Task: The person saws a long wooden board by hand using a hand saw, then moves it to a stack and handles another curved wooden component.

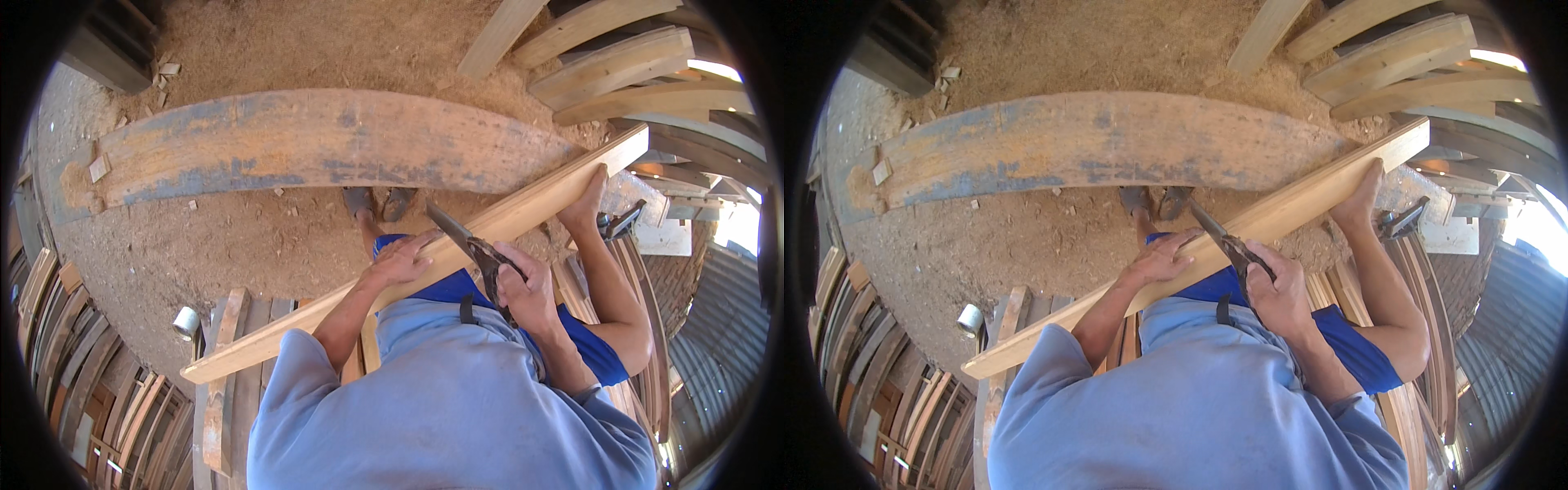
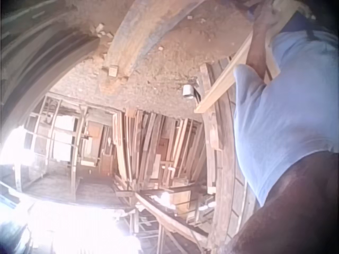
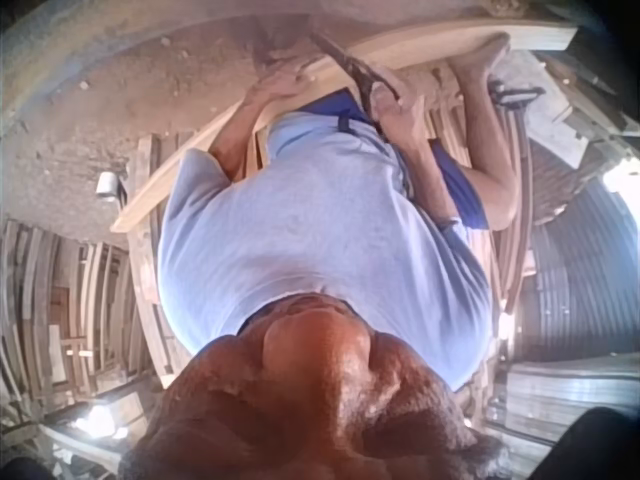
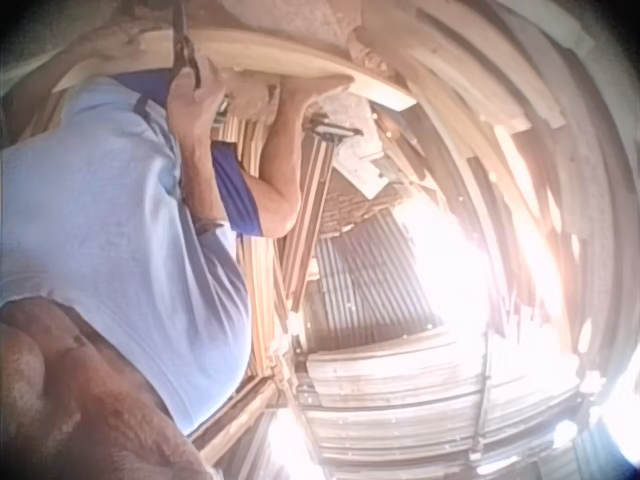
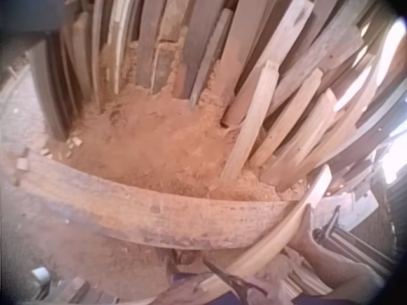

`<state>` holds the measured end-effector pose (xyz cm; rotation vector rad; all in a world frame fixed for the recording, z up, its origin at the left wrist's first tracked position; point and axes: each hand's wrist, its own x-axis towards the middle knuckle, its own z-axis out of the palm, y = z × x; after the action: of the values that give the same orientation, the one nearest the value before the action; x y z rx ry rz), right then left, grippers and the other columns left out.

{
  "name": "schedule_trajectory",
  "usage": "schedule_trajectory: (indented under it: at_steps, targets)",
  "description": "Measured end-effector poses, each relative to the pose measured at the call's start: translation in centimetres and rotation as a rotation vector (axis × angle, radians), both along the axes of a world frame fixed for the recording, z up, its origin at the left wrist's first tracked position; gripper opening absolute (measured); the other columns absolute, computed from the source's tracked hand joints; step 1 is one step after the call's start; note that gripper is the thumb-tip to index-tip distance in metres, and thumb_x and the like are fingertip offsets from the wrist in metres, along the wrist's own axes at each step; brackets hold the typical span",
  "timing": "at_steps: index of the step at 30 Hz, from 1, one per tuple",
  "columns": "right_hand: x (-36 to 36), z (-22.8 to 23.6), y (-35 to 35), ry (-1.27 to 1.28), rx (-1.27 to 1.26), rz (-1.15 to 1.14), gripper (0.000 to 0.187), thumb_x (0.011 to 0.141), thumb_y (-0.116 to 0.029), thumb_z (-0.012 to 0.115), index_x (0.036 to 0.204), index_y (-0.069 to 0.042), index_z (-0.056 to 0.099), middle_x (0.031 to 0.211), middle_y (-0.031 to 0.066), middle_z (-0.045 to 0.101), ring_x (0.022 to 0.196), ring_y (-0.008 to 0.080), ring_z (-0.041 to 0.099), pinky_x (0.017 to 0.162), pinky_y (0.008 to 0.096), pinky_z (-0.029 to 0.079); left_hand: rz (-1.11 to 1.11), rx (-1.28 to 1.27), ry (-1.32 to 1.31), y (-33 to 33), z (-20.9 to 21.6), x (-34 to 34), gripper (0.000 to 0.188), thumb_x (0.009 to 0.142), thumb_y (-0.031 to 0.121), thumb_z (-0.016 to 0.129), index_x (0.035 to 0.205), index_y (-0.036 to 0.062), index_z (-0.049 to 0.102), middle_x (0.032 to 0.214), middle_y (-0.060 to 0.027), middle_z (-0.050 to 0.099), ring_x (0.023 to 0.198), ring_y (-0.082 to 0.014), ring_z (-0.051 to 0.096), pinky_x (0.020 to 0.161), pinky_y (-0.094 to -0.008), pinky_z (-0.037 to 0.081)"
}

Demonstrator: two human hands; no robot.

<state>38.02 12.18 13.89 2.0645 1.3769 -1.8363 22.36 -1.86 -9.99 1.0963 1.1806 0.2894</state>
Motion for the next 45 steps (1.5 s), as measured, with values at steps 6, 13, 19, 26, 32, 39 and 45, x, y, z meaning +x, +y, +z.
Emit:
schedule_trajectory:
  at_steps: [6, 13, 19, 26, 32, 39, 45]
  targets:
    - [-0.5, -2.8, -1.0, 0.02, -0.006, -0.125, 0.04, 0.099, -0.005, 0.05, 0.134, 0.013, 0.053, 0.073, 0.0019, 0.056, 0.059, 0.0081, 0.051, 0.054, 0.025, 0.044, -0.019, -0.048, 0.001, 1.0, 1.4, -0.6, 0.067, 0.095, 0.031, 0.062, 0.156, 0.0303, 0.035, 0.141, -0.0189, 0.055, 0.133, -0.0383, 0.051, 0.113, -0.0463, 0.04]
    - [-0.6, -3.0, -0.3, -0.026, -0.048, -0.094, 0.043, 0.101, -0.007, 0.05, 0.139, 0.012, 0.049, 0.073, 0.0026, 0.054, 0.058, 0.0084, 0.05, 0.052, 0.0257, 0.045, -0.011, -0.056, -0.018, 1.3, 1.6, -0.6, 0.068, 0.094, 0.031, 0.063, 0.155, 0.032, 0.035, 0.136, -0.0209, 0.058, 0.127, -0.0386, 0.056, 0.108, -0.0468, 0.044]
    - [-0.9, -1.0, -0.2, -0.015, -0.037, -0.11, 0.043, 0.102, -0.009, 0.052, 0.139, 0.011, 0.05, 0.07, 0.002, 0.053, 0.054, 0.009, 0.048, 0.051, 0.0259, 0.045, 0.002, -0.026, -0.019, 1.1, 0.9, -0.6, 0.067, 0.094, 0.03, 0.062, 0.155, 0.032, 0.036, 0.134, -0.0205, 0.06, 0.126, -0.0386, 0.057, 0.107, -0.0465, 0.045]
    - [-1.3, -5.3, -1.2, 0.006, -0.022, -0.355, 0.038, 0.099, -0.006, 0.049, 0.132, 0.013, 0.055, 0.069, 0.0022, 0.055, 0.052, 0.0089, 0.051, 0.047, 0.0243, 0.042, -0.017, -0.075, 0.008, 1.9, 2.3, -0.6, 0.067, 0.094, 0.029, 0.061, 0.155, 0.0323, 0.035, 0.135, -0.019, 0.06, 0.126, -0.0385, 0.057, 0.108, -0.0466, 0.044]
    - [-0.2, -1.6, -1.4, -0.05, 0.012, -0.333, 0.037, 0.101, -0.006, 0.05, 0.133, 0.012, 0.056, 0.068, 0.0019, 0.053, 0.052, 0.0093, 0.051, 0.047, 0.0256, 0.043, -0.001, -0.073, 0.001, 2.0, 2.1, -0.6, 0.067, 0.093, 0.029, 0.062, 0.155, 0.0328, 0.036, 0.133, -0.0184, 0.06, 0.125, -0.0385, 0.058, 0.107, -0.0465, 0.044]
    - [-0.7, -5.9, -0.6, -0.046, -0.073, -0.457, 0.037, 0.102, -0.007, 0.052, 0.135, 0.008, 0.055, 0.072, 0.0028, 0.052, 0.055, 0.0113, 0.05, 0.048, 0.0277, 0.046, -0.012, -0.037, -0.006, 1.4, 1.0, 0.1, 0.068, 0.093, 0.03, 0.063, 0.155, 0.033, 0.036, 0.135, -0.021, 0.058, 0.124, -0.0392, 0.058, 0.107, -0.0468, 0.044]
    - [-0.2, -1.4, -1.4, -0.054, -0.005, -0.343, 0.034, 0.101, -0.006, 0.047, 0.129, 0.01, 0.06, 0.069, 0.0014, 0.053, 0.051, 0.0089, 0.049, 0.047, 0.0252, 0.044, 0.034, -0.052, -0.028, 1.2, 1.0, 0.0, 0.068, 0.093, 0.03, 0.063, 0.155, 0.0325, 0.036, 0.133, -0.0221, 0.058, 0.124, -0.0414, 0.057, 0.108, -0.0465, 0.044]
